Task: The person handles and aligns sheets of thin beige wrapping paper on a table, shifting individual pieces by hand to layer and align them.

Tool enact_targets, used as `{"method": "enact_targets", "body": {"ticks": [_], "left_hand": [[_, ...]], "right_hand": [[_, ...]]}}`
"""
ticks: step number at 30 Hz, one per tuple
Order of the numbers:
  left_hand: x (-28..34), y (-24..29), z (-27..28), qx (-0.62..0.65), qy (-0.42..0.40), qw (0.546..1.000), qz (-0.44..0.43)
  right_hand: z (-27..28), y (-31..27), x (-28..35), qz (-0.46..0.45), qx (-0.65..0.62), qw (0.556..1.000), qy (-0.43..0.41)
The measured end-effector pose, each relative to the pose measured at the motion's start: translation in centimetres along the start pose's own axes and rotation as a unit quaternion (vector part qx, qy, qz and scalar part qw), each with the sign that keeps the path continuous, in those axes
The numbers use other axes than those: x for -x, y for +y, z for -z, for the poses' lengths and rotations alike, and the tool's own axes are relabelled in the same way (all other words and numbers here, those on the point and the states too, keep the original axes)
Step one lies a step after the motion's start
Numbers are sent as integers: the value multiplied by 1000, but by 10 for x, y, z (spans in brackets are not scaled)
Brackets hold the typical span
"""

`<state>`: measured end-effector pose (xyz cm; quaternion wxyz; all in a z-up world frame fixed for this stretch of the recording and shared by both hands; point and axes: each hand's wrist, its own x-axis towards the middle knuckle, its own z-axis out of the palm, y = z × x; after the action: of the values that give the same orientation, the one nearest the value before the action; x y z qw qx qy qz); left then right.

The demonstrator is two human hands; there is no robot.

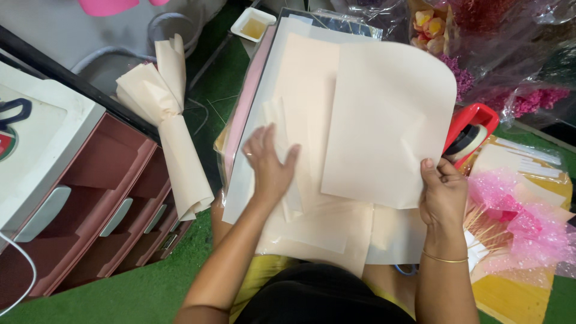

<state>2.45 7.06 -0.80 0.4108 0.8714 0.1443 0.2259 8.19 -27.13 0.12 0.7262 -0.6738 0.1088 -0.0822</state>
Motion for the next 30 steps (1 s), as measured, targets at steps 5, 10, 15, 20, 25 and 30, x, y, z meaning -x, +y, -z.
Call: {"method": "enact_targets", "body": {"ticks": [5,10,15,20,25,30], "left_hand": [[33,44,-1,367,-287,867,178],[41,60,17,346,-299,864,210],[47,35,26,288,-301,887,200],[26,81,74,93,-278,952,84],[3,61,15,-128,-356,914,-146],[13,55,-22,-241,-404,856,-214]], "right_hand": [[-8,-3,4,-10,-48,999,-5],[6,15,-1,40,79,996,-3],[9,34,-1,49,174,984,-6],[-3,24,3,69,331,940,-30],[-15,31,4,169,574,801,-30],[-28,28,3,185,655,732,-14]]}}
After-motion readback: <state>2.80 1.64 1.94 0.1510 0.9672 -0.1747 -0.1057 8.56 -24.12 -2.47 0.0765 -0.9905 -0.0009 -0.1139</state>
